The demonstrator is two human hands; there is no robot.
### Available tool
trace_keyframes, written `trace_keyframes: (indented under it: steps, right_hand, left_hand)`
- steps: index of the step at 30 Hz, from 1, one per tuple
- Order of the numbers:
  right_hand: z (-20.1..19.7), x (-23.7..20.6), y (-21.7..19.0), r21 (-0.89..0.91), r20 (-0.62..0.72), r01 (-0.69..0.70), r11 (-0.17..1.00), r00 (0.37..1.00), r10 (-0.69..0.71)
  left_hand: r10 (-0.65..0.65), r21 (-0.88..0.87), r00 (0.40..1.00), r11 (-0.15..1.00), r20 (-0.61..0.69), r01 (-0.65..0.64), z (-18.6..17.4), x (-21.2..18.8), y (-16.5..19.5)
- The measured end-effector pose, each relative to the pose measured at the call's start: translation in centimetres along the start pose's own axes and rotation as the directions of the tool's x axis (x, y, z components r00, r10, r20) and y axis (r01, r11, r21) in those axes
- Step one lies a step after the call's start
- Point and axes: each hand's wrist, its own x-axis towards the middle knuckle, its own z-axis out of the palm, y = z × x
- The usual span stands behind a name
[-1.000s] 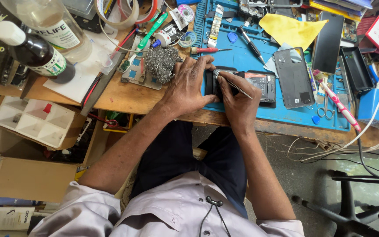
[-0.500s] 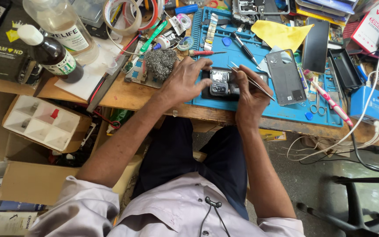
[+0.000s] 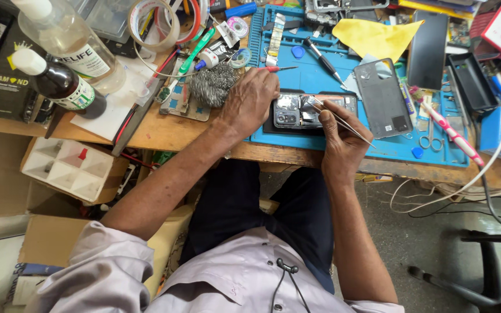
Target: The person pries open the back cover of a smartphone on a repair mat using a metal pry tool, working around the edges of the opened device. They then apply adhesive from a small bottle onto the phone and wipe the device with a cloth.
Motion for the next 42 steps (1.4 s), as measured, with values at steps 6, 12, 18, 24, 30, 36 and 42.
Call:
trace_keyframes:
  steps: [6,12,18,24,30,36,42]
  right_hand:
    - [-0.1,0.2,0.2,0.03,0.001,0.003,1.0,1.0,-0.003]
    - [-0.2,0.4,0.2,0.028,-0.011,0.003,1.0,1.0,-0.003]
    - [-0.2,0.6,0.5,0.061,-0.033,0.015,0.998,0.999,-0.013]
    - [0.2,0.1,0.4,-0.029,0.066,-0.002,1.0,0.998,0.004]
    - [-2.6,-0.9,-0.1,0.019,-0.105,0.023,1.0,0.994,-0.021]
    - [-5.8,-2.2,-0.4,0.038,-0.209,-0.013,0.999,0.978,0.02]
    - [-4.0,-1.8,-0.9,-0.106,-0.123,-0.028,0.994,0.992,0.014]
  left_hand:
    - [-0.137,-0.193,0.99,0.972,0.011,0.137,0.3,0.9,-1.3]
    - [-0.317,-0.263,0.948,0.913,0.023,0.311,-3.7,1.1,0.1]
    - [-0.28,0.251,0.958,0.934,0.065,0.256,-14.2,-4.4,1.2]
    - [-0.115,-0.024,0.986,0.993,0.123,0.118,-10.5,-5.3,2.8]
    - [0.012,-0.154,0.987,0.988,0.158,0.013,-4.5,-1.6,2.2]
    - [-0.119,-0.135,0.959,0.978,0.258,0.158,-4.5,-0.5,2.3]
    - [-0.137,-0.18,0.98,0.97,0.142,0.161,-4.7,-2.7,3.4]
